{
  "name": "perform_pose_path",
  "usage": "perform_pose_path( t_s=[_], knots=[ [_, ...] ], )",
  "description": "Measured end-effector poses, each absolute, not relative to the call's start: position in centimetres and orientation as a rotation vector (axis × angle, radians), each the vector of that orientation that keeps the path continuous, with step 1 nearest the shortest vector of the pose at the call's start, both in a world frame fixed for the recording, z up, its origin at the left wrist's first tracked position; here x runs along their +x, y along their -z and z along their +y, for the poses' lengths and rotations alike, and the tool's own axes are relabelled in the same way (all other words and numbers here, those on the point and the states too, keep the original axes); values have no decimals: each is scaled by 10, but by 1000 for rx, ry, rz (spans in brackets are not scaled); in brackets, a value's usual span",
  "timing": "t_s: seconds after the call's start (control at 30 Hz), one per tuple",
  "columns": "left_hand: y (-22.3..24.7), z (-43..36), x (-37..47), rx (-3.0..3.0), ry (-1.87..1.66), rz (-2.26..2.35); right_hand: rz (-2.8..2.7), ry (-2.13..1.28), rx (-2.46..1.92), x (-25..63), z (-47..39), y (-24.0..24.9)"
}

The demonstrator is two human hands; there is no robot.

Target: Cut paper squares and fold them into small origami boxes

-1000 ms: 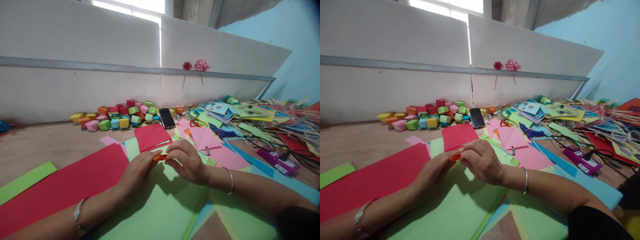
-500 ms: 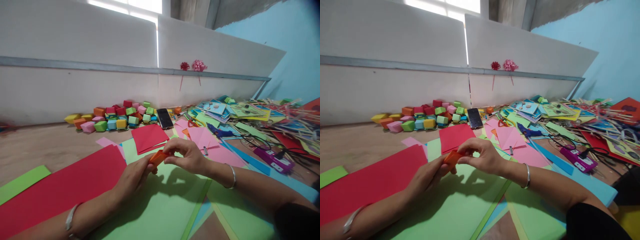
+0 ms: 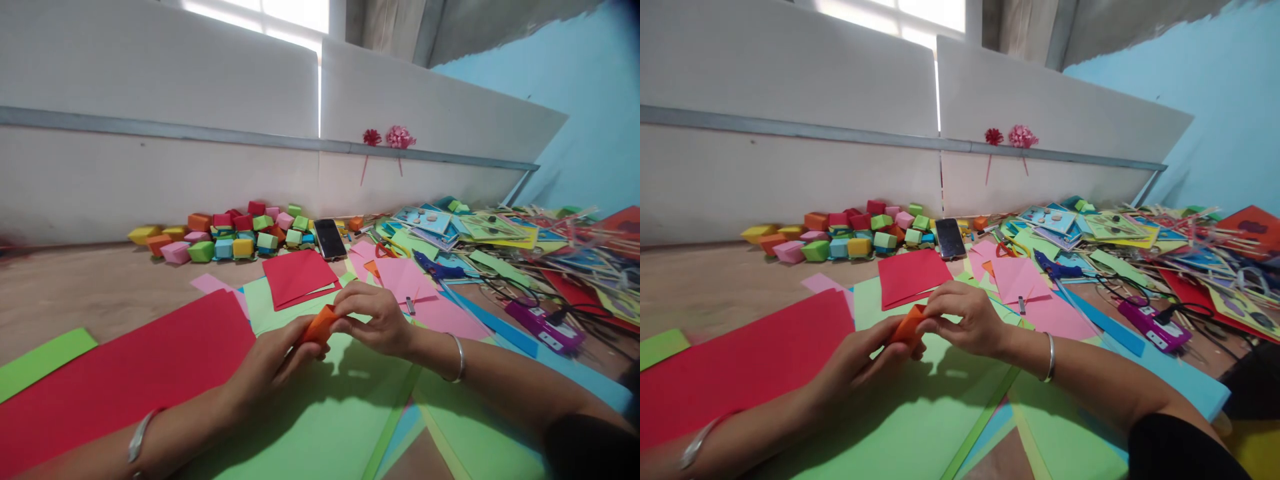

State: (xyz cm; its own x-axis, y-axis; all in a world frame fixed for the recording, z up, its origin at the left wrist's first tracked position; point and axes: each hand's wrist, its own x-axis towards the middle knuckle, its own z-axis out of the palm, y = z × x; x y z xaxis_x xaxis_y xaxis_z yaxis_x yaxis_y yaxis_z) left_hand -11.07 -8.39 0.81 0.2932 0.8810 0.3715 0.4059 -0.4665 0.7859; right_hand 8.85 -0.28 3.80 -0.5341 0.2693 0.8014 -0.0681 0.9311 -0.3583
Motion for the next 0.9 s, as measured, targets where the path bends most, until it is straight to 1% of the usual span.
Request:
perform_pose_path(
  t_s=[0.2, 0.37, 0.57, 0.73, 0.9],
  knots=[
    [-10, -85, -109, 1997, -1109, 1122, -2057, -434, -188, 88, -7, -37],
    [-8, -85, -106, 2047, -1148, 1115, -2003, -538, -271, 84, -16, -35],
    [-14, -88, -105, 2121, -1188, 1171, -1943, -769, -515, 82, -26, -44],
    [-14, -87, -105, 2194, -1201, 1210, -1878, -999, -636, 81, -29, -46],
    [-13, -85, -103, 2225, -1215, 1093, -1824, -1132, -481, 80, -28, -44]
  ],
)
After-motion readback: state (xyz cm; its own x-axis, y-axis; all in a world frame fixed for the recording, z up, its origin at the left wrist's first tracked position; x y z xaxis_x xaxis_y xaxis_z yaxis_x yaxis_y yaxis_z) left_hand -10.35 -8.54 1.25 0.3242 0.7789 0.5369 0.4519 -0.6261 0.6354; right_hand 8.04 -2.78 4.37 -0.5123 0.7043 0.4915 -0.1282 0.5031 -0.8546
